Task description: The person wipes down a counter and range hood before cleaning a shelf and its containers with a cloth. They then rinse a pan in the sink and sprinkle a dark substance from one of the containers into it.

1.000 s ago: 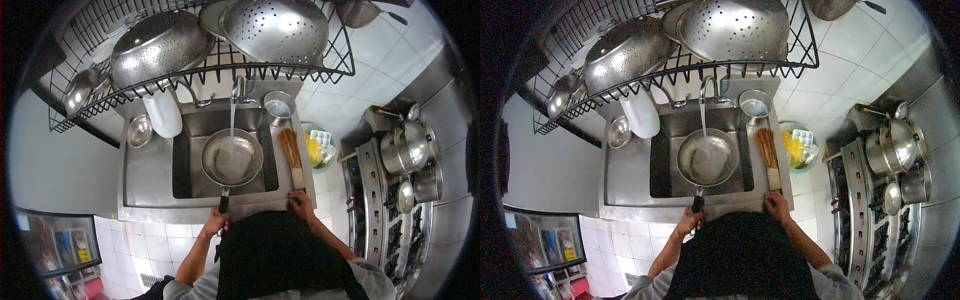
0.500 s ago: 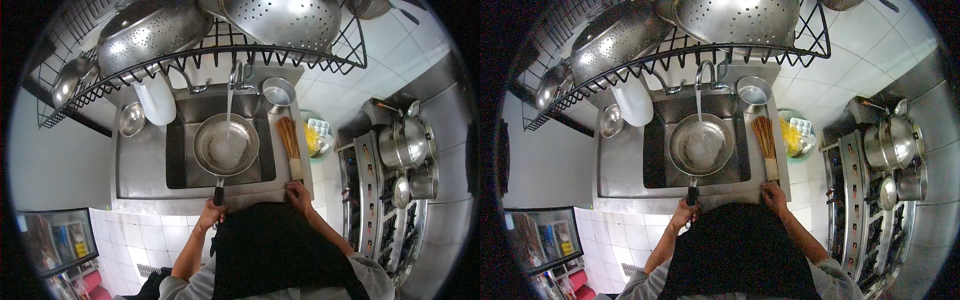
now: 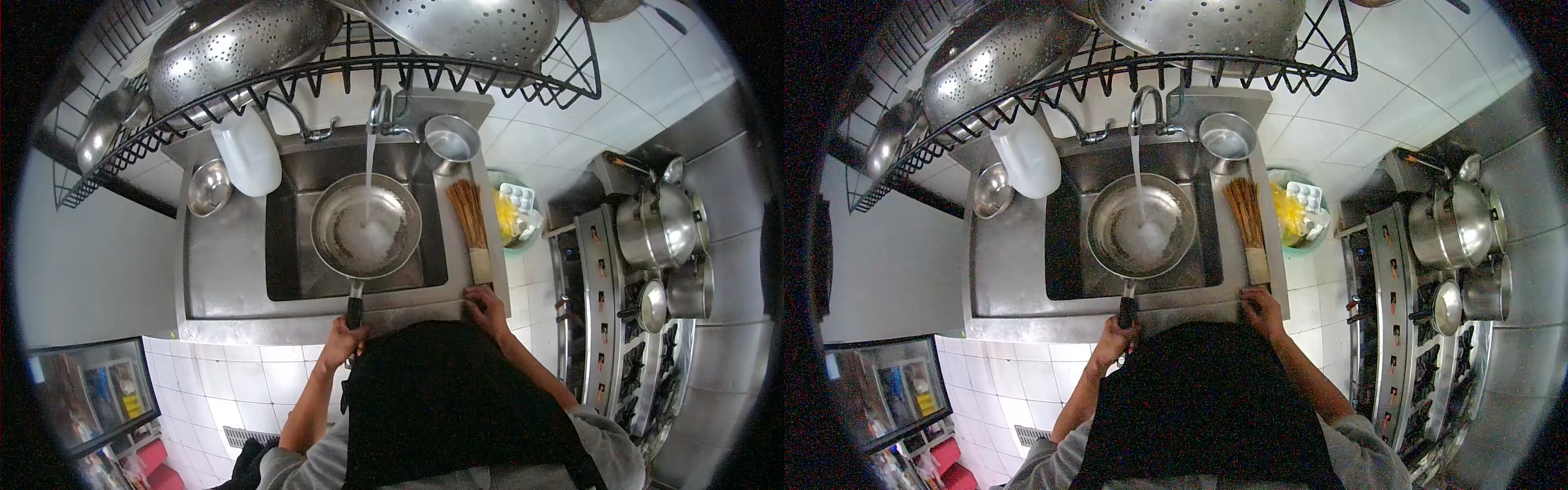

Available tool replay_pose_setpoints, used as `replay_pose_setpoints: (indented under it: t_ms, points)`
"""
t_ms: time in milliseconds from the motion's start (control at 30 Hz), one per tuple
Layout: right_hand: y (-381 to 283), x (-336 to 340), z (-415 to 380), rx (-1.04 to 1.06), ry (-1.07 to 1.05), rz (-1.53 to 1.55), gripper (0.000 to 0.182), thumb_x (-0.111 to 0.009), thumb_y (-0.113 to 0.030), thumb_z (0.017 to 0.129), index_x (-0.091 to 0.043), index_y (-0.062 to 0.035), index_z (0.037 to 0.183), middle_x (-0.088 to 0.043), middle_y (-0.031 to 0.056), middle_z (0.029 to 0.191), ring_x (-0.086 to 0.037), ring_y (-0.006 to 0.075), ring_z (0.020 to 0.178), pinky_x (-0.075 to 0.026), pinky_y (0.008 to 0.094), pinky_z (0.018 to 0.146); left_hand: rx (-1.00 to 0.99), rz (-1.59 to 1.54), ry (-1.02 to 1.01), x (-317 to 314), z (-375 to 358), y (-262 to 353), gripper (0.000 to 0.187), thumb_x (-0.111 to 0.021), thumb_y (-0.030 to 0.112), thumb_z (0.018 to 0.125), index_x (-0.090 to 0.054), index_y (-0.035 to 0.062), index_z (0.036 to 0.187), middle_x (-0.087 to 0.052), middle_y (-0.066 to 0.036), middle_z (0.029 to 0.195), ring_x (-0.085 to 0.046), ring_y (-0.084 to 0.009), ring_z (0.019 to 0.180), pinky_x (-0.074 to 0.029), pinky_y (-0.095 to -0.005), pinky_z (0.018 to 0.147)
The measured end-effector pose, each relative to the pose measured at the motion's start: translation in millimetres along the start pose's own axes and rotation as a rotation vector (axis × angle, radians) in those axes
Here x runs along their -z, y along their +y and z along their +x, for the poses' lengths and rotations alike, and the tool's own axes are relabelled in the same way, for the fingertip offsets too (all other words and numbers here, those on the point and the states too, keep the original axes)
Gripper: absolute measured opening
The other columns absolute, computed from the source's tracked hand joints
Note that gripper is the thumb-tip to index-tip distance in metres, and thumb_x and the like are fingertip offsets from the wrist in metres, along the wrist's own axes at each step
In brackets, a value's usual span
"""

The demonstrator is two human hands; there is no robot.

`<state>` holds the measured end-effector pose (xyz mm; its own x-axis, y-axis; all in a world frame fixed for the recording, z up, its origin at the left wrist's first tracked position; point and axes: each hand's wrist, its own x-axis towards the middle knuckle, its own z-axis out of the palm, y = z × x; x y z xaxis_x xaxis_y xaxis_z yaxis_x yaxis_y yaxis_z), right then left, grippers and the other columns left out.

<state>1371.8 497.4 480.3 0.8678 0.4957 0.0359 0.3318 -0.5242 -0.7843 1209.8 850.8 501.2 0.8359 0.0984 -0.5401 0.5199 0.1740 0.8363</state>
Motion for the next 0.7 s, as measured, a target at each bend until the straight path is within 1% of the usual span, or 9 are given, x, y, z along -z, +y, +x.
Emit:
replay_pose_setpoints:
  t_ms: [67,267,400,467,600,700]
  points:
    - [-1.3,0.2,0.7,0.0,0.014,0.019,0.017,-0.069,-0.008,0.083,-0.065,-0.0037,0.1,-0.065,0.0131,0.113,-0.062,0.0309,0.107,-0.049,0.0374,0.092,-0.008,0.004,0.004,-0.8,-0.2,0.0,0.019,-0.061,0.01,0.086,-0.052,0.0026,0.071,-0.052,-0.003,0.053,-0.051,-0.0111,0.043,-0.038,-0.0279,0.042]
    - [-0.9,-0.5,1.1,-0.047,0.002,0.056,0.017,-0.068,-0.007,0.083,-0.065,-0.0034,0.1,-0.066,0.0129,0.113,-0.062,0.0303,0.107,-0.048,0.0373,0.092,-0.006,-0.039,0.012,-3.2,-5.1,10.0,0.02,-0.062,0.009,0.087,-0.051,0.0033,0.07,-0.052,-0.003,0.056,-0.05,-0.011,0.044,-0.038,-0.0275,0.042]
    - [2.7,0.1,1.2,-0.034,-0.002,0.059,0.018,-0.069,-0.006,0.083,-0.065,-0.0037,0.1,-0.066,0.0128,0.113,-0.062,0.0295,0.107,-0.048,0.0367,0.093,0.021,-0.05,-0.018,-2.3,-5.8,12.5,0.019,-0.062,0.009,0.088,-0.051,0.0034,0.072,-0.052,-0.003,0.057,-0.05,-0.0109,0.045,-0.038,-0.0274,0.042]
    - [2.1,0.1,1.7,0.01,0.012,0.036,0.018,-0.069,-0.005,0.083,-0.065,-0.0041,0.1,-0.066,0.0126,0.113,-0.062,0.029,0.107,-0.048,0.0365,0.093,0.022,-0.072,-0.013,-1.0,-3.6,6.3,0.02,-0.062,0.009,0.088,-0.051,0.0035,0.072,-0.051,-0.003,0.057,-0.05,-0.0109,0.045,-0.039,-0.0274,0.042]
    - [3.9,-0.3,1.6,0.01,0.013,0.053,0.018,-0.069,-0.005,0.083,-0.065,-0.0041,0.1,-0.066,0.0124,0.113,-0.062,0.0288,0.107,-0.049,0.0367,0.093,0.014,-0.071,0.012,-1.5,-4.4,6.8,0.02,-0.061,0.009,0.087,-0.051,0.0037,0.071,-0.051,-0.003,0.057,-0.05,-0.0112,0.045,-0.039,-0.0275,0.042]
    - [1.3,0.8,1.3,-0.016,0.006,0.064,0.018,-0.069,-0.004,0.083,-0.065,-0.0041,0.101,-0.066,0.0123,0.113,-0.062,0.0286,0.107,-0.049,0.0367,0.092,0.026,-0.096,-0.012,-0.4,-1.6,2.3,0.018,-0.061,0.008,0.087,-0.05,0.0035,0.073,-0.051,-0.003,0.057,-0.051,-0.0114,0.045,-0.04,-0.0276,0.042]
